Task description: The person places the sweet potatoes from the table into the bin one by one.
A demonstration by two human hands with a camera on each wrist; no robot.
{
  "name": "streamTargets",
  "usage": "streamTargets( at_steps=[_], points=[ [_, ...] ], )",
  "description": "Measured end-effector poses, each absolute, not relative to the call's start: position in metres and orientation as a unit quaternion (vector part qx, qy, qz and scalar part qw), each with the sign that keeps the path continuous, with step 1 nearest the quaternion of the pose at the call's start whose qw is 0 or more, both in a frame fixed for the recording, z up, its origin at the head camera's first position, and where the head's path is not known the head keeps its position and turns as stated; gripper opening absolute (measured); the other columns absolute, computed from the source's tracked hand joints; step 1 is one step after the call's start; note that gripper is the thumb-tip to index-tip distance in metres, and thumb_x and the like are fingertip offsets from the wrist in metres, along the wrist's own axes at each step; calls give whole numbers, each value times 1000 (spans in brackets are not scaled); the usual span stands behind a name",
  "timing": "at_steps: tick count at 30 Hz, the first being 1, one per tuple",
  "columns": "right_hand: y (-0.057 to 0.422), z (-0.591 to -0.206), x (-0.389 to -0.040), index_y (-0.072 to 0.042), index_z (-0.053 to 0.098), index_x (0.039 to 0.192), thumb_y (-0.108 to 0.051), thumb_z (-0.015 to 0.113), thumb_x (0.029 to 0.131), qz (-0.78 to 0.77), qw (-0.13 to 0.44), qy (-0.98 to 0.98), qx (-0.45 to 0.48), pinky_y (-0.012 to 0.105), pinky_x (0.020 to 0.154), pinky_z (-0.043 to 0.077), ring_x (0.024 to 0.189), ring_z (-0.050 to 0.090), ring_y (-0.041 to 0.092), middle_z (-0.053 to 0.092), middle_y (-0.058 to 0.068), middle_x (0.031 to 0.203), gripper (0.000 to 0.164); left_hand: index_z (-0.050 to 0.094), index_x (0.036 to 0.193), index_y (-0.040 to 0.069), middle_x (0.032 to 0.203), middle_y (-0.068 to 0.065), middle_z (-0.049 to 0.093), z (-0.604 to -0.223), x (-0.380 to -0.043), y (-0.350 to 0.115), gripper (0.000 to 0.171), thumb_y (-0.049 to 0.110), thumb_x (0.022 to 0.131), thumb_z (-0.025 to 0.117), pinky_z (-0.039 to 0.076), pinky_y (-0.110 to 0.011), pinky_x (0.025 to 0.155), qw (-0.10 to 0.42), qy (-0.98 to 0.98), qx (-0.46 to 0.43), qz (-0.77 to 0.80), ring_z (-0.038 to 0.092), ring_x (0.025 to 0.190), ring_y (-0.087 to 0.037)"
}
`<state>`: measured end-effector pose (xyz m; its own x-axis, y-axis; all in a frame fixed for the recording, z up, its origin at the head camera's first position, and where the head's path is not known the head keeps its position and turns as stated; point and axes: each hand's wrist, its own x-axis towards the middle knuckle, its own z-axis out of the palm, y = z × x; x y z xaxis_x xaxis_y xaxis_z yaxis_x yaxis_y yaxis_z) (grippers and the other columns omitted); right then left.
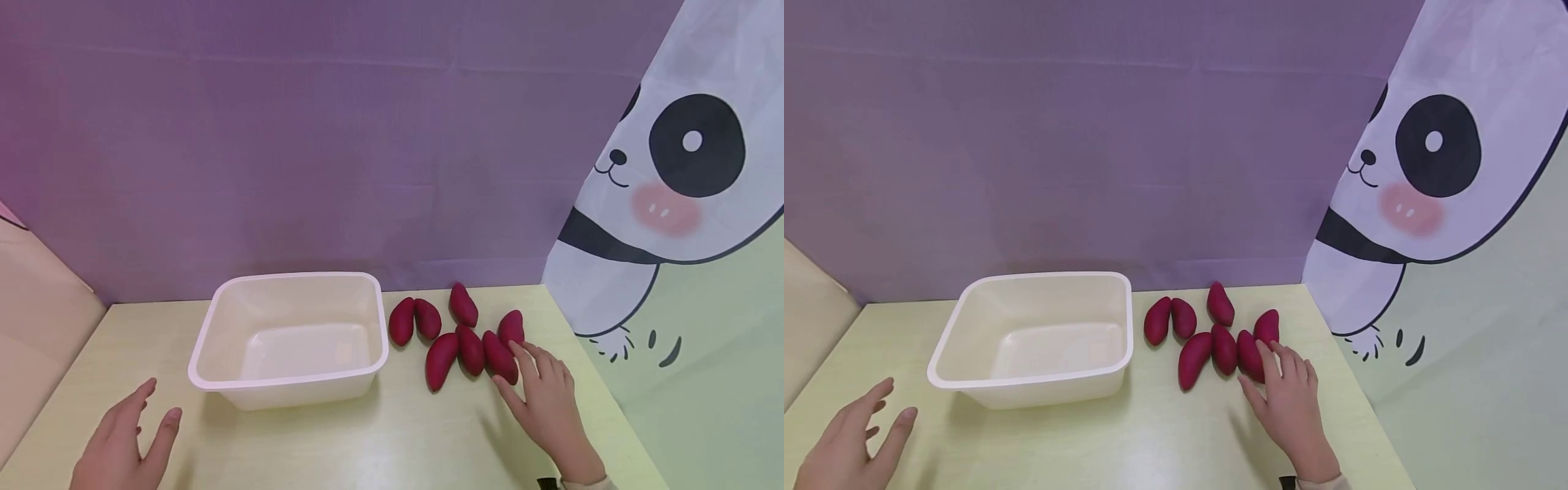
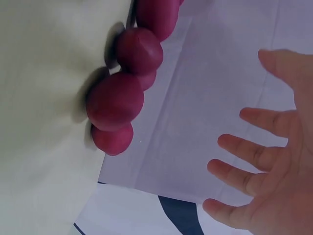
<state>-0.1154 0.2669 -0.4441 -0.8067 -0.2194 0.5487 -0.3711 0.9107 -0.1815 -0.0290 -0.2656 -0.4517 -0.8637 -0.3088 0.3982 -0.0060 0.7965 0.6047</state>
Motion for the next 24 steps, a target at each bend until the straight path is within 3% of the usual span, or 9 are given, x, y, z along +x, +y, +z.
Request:
streamTargets(
  at_steps=[3, 7, 10, 15, 24],
  points=[
    [273, -443, -124, 0, 58, 131, -21, 80, 81, 149, 285, -935, 150, 69, 83, 47, 107, 55, 48, 58, 25, 120, 58, 54, 139, 0, 128, -16, 60, -445, -35, -268, 46, 21, 99, 64, 41, 3, 65, 234, -912, 81, -328, 30, 96, 30],
    [280, -442, -136, 2, 59, 128, -17, 78, 85, 177, 282, -934, 126, 67, 75, 53, 102, 58, 48, 60, 27, 115, 51, 57, 138, 3, 123, 22, 57, -437, -44, -268, 44, 27, 102, 61, 44, 3, 63, 211, -899, 97, -370, 39, 92, 32],
    [283, -443, -145, 7, 57, 127, -13, 75, 88, 218, 262, -935, 99, 65, 79, 55, 103, 57, 47, 59, 30, 116, 47, 58, 138, 5, 112, 37, 51, -434, -52, -265, 44, 28, 101, 63, 53, -4, 64, 202, -871, 115, -433, 54, 86, 24],
    [291, -449, -161, 11, 55, 126, -9, 71, 93, 276, 224, -934, 36, 60, 83, 57, 101, 60, 48, 58, 32, 116, 43, 60, 135, 5, 109, 26, 63, -431, -62, -266, 41, 21, 98, 68, 62, -19, 68, 181, -819, 119, -531, 66, 86, 9],
    [306, -460, -186, 12, 51, 130, -14, 65, 97, 333, 137, -932, -47, 58, 89, 57, 104, 64, 48, 56, 35, 122, 45, 66, 128, 4, 108, 14, 70, -432, -72, -270, 36, 12, 93, 74, 63, -25, 71, 149, -728, 95, -663, 71, 85, -3]
  ],
)
